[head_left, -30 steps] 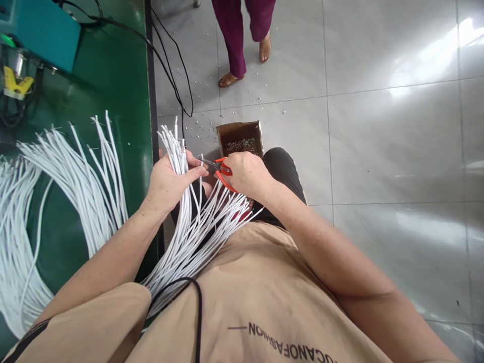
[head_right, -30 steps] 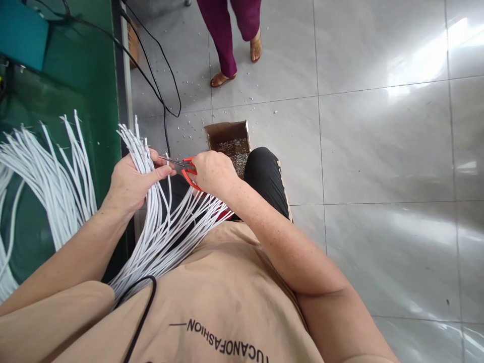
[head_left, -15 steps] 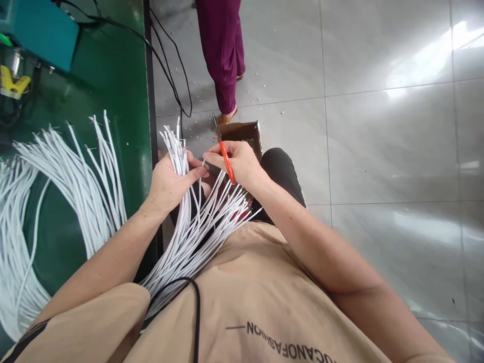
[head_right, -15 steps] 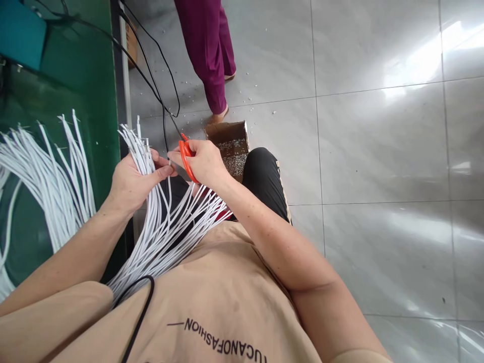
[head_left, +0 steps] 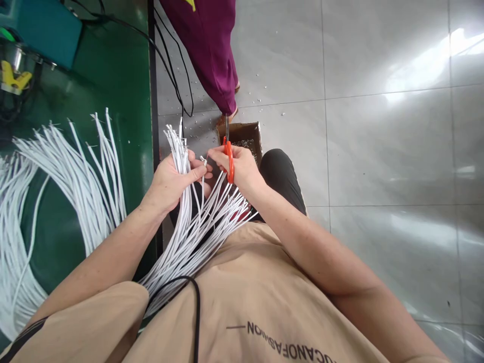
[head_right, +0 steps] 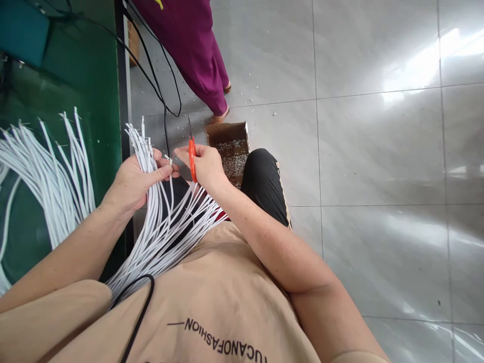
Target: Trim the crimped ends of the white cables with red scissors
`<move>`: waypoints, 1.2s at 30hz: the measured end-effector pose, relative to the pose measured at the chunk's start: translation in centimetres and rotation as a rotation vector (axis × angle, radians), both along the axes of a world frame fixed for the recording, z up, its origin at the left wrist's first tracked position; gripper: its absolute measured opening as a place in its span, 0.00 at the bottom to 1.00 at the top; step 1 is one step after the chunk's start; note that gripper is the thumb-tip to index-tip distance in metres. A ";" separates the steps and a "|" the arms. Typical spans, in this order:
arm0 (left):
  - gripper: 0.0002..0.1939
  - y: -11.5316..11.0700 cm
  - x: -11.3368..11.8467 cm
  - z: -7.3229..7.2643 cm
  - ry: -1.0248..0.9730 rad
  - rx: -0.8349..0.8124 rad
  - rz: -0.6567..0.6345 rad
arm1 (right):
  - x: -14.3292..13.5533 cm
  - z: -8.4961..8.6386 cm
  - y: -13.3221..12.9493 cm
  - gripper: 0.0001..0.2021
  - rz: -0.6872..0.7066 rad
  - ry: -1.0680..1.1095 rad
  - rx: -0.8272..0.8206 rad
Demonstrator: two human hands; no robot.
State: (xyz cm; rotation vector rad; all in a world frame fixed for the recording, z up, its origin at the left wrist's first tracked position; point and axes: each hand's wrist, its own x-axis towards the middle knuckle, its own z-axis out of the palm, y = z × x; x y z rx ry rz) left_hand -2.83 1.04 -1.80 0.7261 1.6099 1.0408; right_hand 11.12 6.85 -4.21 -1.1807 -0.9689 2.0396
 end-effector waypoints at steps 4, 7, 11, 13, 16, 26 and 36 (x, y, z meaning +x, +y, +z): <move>0.21 0.0 -0.2 -0.2 0.145 -0.004 0.036 | 0.3 0.3 0.0 0.14 -0.004 -0.080 0.077; 0.21 0.0 -0.3 -0.4 0.223 -0.005 0.038 | 0.4 0.6 -0.2 0.09 0.074 -0.125 0.143; 0.21 0.0 -0.3 -0.6 0.198 0.027 0.056 | 0.3 0.3 -0.3 0.06 0.085 -0.154 0.175; 0.19 0.0 -0.3 -0.6 0.149 0.057 0.055 | 0.2 -0.2 -0.3 0.06 0.068 -0.167 0.143; 0.18 -0.1 -0.2 -0.6 0.079 0.084 0.047 | 0.3 -1.1 -0.4 0.09 0.051 -0.237 0.142; 0.20 0.0 0.1 0.0 0.007 0.026 0.003 | 1.6 -1.0 -0.3 0.12 0.287 -0.690 0.822; 0.23 0.1 0.3 0.2 -0.084 -0.071 -0.016 | 3.2 -1.7 0.0 0.10 0.532 -0.958 1.098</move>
